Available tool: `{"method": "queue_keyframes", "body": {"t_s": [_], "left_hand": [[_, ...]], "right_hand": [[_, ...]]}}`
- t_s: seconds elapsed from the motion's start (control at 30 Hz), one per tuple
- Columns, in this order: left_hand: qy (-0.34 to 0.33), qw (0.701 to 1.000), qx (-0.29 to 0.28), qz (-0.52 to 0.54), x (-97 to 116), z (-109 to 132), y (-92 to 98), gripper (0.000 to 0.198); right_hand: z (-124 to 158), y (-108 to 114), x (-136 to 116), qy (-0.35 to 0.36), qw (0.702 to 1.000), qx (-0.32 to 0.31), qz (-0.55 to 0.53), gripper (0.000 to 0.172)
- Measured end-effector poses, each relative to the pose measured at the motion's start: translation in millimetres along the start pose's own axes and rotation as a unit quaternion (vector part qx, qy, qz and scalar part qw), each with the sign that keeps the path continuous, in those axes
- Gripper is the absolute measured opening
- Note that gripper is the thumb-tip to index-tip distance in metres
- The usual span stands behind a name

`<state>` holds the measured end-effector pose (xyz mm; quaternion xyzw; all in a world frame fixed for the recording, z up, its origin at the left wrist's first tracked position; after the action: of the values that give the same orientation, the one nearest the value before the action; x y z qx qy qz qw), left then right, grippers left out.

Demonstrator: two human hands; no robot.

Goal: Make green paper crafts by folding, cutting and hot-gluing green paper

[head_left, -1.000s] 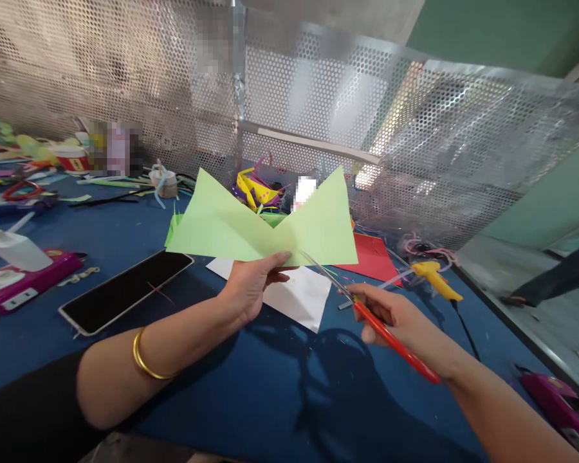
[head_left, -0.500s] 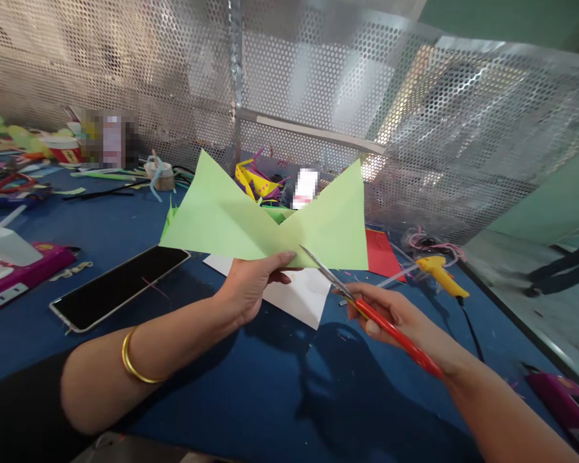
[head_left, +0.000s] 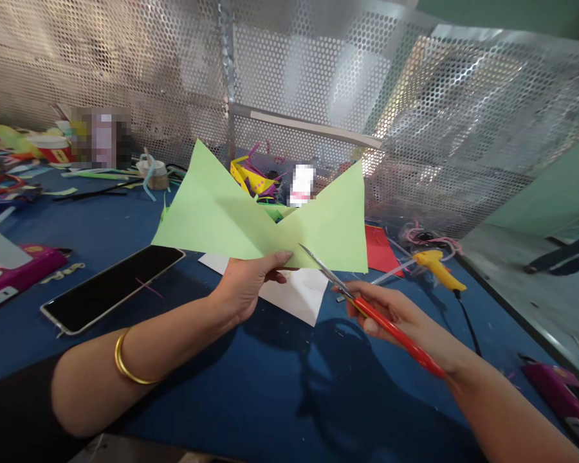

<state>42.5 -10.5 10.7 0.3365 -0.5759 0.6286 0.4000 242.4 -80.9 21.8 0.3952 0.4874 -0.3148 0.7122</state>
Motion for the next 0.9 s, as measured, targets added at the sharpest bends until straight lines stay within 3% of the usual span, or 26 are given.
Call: {"method": "queue_keyframes", "body": {"t_s": [0.67,0.9], "left_hand": [[-0.014,1.000,-0.004,-0.018,2.8,-1.2,-2.1,0.022],[-0.008,1.000,-0.005,-0.009,0.2,-2.5,-1.6,0.024]], "right_hand": [[1.6,-1.0,4.5,0.017,1.000,-0.023,0.012,0.063],[1.4,-3.9,-0.6,0.019,1.000,-0.009,0.015,0.049]]}}
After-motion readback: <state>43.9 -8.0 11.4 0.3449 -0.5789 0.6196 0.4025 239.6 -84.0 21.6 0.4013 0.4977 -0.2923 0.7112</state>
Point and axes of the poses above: each hand's wrist, its own z-axis away from the middle knuckle, its own y-axis out of the back of the hand, x = y × z, the point moved 8 cm from there along -z, towards the middle knuckle, and after that the axes turned 2 degrees about -x, right-handed, at the moved point
